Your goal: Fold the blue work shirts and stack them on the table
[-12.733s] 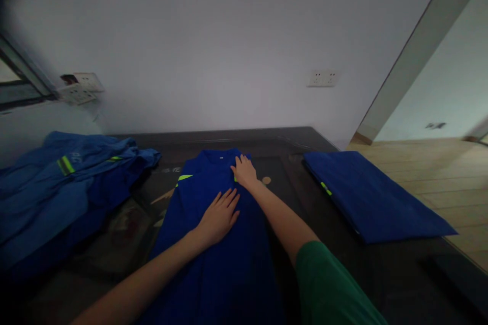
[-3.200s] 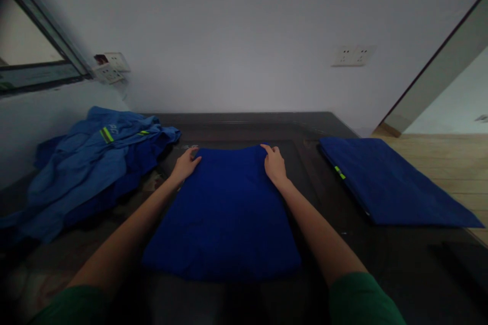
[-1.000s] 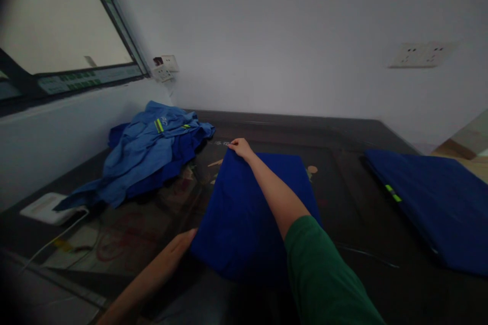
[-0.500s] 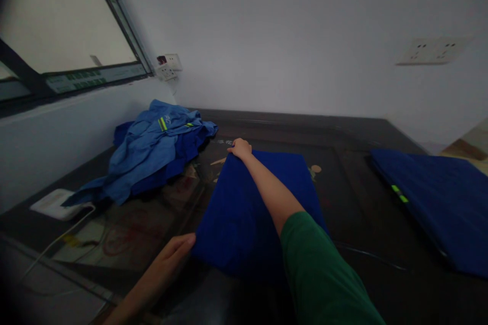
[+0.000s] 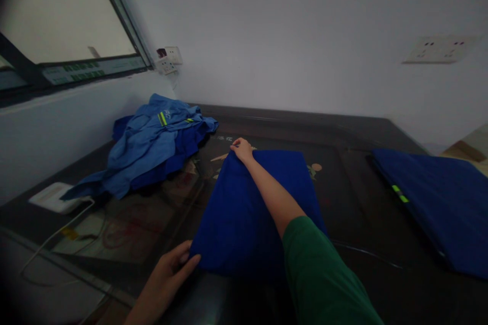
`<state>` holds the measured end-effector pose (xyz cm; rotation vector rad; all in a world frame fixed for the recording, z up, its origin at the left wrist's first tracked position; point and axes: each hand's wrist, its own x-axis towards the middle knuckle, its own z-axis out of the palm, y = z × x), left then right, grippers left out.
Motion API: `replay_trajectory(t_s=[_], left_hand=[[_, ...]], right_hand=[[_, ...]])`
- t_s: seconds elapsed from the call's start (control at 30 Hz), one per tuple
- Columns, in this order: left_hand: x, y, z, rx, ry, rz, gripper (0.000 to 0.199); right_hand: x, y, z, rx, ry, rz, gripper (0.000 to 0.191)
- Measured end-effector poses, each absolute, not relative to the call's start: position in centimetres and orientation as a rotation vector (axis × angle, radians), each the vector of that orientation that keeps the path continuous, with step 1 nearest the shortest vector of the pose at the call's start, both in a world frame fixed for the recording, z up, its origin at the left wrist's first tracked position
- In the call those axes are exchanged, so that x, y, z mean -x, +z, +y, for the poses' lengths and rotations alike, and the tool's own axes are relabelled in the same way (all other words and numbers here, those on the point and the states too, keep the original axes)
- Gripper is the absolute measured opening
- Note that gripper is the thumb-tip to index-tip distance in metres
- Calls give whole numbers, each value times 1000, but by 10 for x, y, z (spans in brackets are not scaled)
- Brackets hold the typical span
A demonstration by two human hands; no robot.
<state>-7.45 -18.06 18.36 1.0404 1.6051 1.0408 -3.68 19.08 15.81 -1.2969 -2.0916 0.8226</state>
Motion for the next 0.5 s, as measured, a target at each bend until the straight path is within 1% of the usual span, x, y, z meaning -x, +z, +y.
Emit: replay_trajectory(t_s=[0.1, 0.17, 0.37, 0.5], left_hand=[[80, 185, -178, -977, 1079, 1628, 61], [84, 188, -170, -960, 1117, 1655, 62], [81, 184, -146, -996, 1017, 1523, 54], [84, 180, -152, -1166, 923, 1777, 41]], right_hand=[[36, 163, 191, 1258, 836, -2118, 25], [37, 172, 193, 1218, 836, -2152, 24], [40, 203, 193, 1029, 783, -2281, 20], [12, 210, 184, 1012, 703, -2326, 25]])
